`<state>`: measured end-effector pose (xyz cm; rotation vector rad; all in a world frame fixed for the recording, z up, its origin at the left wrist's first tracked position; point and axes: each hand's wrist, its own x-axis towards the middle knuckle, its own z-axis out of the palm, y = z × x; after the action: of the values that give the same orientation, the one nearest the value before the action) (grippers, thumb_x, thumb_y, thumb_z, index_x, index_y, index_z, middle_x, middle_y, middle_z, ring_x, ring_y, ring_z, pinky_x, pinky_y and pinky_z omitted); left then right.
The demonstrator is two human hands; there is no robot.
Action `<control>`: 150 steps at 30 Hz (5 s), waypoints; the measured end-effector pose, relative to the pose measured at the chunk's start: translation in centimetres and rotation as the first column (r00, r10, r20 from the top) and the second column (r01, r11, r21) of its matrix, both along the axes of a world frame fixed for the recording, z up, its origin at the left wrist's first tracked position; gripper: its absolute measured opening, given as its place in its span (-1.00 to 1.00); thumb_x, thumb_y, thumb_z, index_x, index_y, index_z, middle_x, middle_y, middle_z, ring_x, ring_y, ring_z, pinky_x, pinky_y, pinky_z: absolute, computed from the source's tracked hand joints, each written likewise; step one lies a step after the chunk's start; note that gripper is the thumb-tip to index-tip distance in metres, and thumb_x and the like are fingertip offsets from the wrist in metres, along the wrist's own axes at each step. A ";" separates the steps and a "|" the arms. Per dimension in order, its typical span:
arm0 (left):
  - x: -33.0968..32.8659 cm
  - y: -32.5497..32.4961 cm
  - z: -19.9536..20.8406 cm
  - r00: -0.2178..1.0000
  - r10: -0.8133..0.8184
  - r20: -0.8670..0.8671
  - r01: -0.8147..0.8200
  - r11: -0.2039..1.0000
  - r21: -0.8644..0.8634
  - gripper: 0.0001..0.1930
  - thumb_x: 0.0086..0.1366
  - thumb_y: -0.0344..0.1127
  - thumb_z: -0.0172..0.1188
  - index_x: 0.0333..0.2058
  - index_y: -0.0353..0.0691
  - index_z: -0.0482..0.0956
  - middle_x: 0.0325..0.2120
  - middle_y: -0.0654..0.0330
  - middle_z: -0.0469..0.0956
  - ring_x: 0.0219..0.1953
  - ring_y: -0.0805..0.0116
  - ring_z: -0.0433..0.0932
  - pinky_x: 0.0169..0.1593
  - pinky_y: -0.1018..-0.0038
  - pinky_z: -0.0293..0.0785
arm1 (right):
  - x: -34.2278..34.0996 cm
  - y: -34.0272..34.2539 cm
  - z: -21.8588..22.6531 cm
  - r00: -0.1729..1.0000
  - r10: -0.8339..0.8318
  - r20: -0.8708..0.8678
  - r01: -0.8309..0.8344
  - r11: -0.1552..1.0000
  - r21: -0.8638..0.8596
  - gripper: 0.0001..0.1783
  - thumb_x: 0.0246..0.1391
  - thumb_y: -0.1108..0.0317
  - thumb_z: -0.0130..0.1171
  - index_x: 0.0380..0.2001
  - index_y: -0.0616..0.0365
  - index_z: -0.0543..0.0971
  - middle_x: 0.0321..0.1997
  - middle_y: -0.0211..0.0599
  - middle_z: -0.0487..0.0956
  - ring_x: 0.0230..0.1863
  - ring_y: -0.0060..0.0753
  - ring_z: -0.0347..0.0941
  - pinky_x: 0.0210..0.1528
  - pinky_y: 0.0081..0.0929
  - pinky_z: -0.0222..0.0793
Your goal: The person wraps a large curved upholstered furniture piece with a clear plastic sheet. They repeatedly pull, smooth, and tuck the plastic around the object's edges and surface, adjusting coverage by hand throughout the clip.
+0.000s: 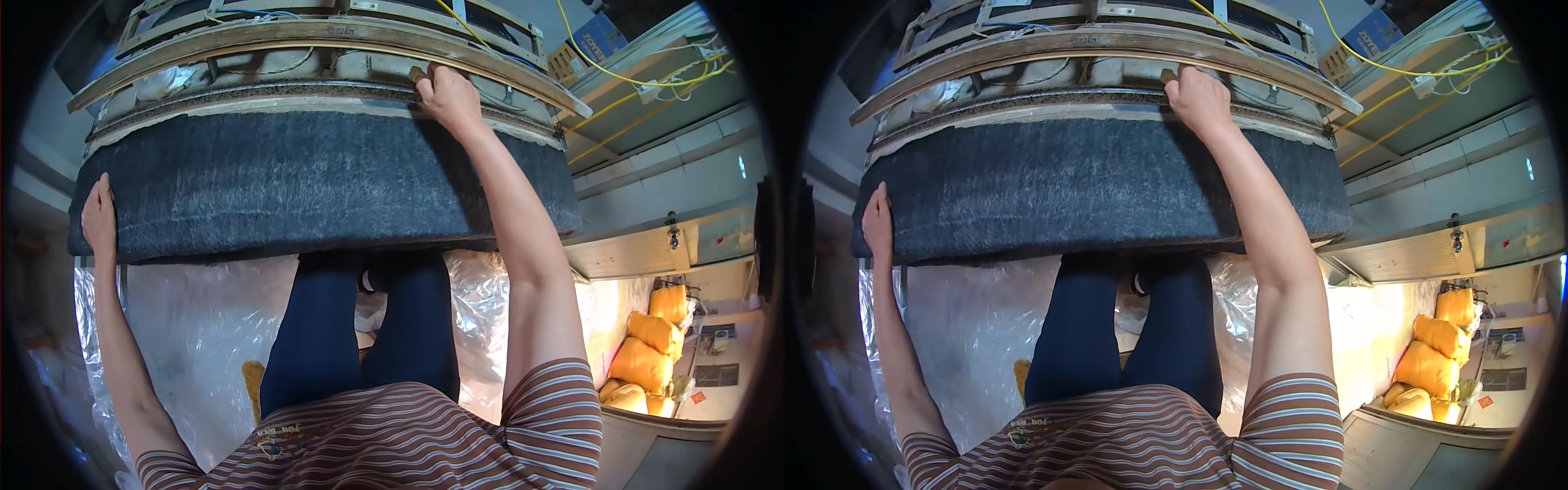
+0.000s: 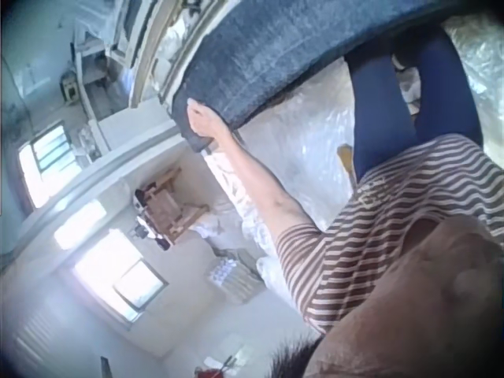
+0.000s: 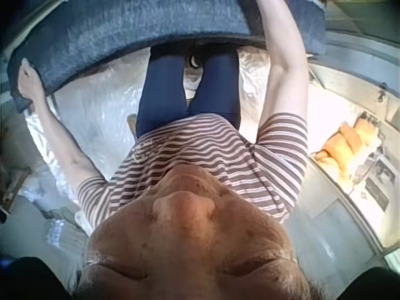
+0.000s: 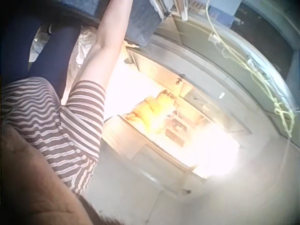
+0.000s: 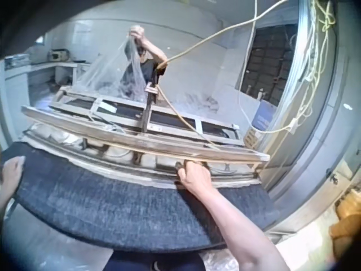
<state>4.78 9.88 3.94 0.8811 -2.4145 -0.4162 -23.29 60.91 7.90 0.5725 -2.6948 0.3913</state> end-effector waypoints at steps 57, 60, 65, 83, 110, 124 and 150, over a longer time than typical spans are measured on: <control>1.7 -0.6 0.8 0.927 0.056 -0.370 0.033 0.972 0.232 -0.58 0.32 -0.01 0.00 -0.56 -0.25 0.43 -0.63 0.03 0.46 -0.53 -0.03 0.46 -0.45 0.20 0.34 | 11.4 -42.3 -1.5 0.855 0.472 -0.215 -0.470 0.880 0.067 -0.84 0.05 0.31 0.00 -0.31 0.08 0.32 -0.53 -0.02 0.57 -0.47 0.13 0.52 -0.44 0.03 0.36; 1.5 -1.0 0.7 0.900 0.051 -0.433 0.059 0.970 0.236 -0.61 0.31 -0.07 0.04 -0.57 -0.27 0.42 -0.61 -0.01 0.47 -0.50 -0.10 0.47 -0.45 0.15 0.35 | 12.3 -48.5 -1.7 0.803 0.549 -0.230 -0.563 0.826 0.006 -0.85 0.05 0.31 -0.01 -0.33 0.09 0.32 -0.51 0.01 0.57 -0.47 0.17 0.51 -0.43 0.04 0.35; 1.5 -1.1 1.3 0.913 0.087 -0.397 0.042 0.951 0.306 -0.60 0.32 -0.07 0.03 -0.58 -0.27 0.41 -0.62 -0.03 0.45 -0.53 -0.10 0.44 -0.47 0.17 0.31 | 13.7 -56.5 -2.2 0.774 0.582 -0.250 -0.610 0.791 -0.049 -0.90 0.06 0.35 -0.05 -0.32 0.06 0.37 -0.46 -0.01 0.60 -0.40 0.10 0.56 -0.38 -0.01 0.41; 0.7 -4.3 -2.3 0.969 -0.081 -0.233 0.105 0.991 0.088 -0.59 0.37 -0.09 -0.04 -0.02 -0.28 0.52 -0.44 0.17 0.55 -0.35 0.37 0.48 -0.15 0.46 0.38 | 5.5 -11.4 -0.7 0.977 0.125 -0.174 -0.134 0.990 -0.039 -0.85 -0.04 0.34 0.08 -0.34 0.02 0.39 -0.48 -0.15 0.58 -0.40 0.02 0.54 -0.41 -0.05 0.39; -0.1 0.7 0.3 0.998 0.041 -0.044 -0.042 0.999 -0.025 -0.46 0.33 0.16 -0.12 -0.36 -0.30 0.50 -0.48 0.04 0.51 -0.36 0.11 0.48 -0.21 0.31 0.34 | -0.6 18.4 -1.7 0.894 -0.434 -0.107 0.428 0.901 -0.072 -0.78 0.16 0.12 -0.10 -0.23 -0.03 0.33 -0.37 0.09 0.56 -0.29 0.25 0.48 -0.29 0.10 0.31; 0.4 0.2 0.1 0.991 0.007 -0.131 -0.003 1.000 0.029 -0.49 0.32 0.14 -0.11 -0.46 -0.23 0.49 -0.55 0.08 0.47 -0.43 0.10 0.45 -0.27 0.29 0.32 | -1.2 -1.1 -2.0 0.994 -0.035 -0.100 0.031 0.999 -0.040 -0.69 0.15 0.12 -0.10 -0.20 0.02 0.53 -0.26 -0.06 0.59 -0.19 0.08 0.50 -0.15 -0.05 0.35; -26.1 -6.3 13.3 0.681 -0.117 0.723 0.343 0.923 -0.174 -0.61 0.14 -0.04 0.15 -0.18 -0.19 0.63 -0.25 0.10 0.62 -0.24 0.26 0.58 -0.17 0.33 0.44 | 11.6 15.9 -2.0 0.979 -0.121 0.163 0.173 0.919 -0.354 -0.84 0.24 0.36 -0.02 -0.22 0.21 0.46 -0.35 -0.33 0.48 -0.32 -0.49 0.37 -0.21 -0.57 0.29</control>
<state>-21.33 3.53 17.29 0.6573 -3.2011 0.2759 -11.68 76.85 5.90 0.2384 -2.6693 0.8973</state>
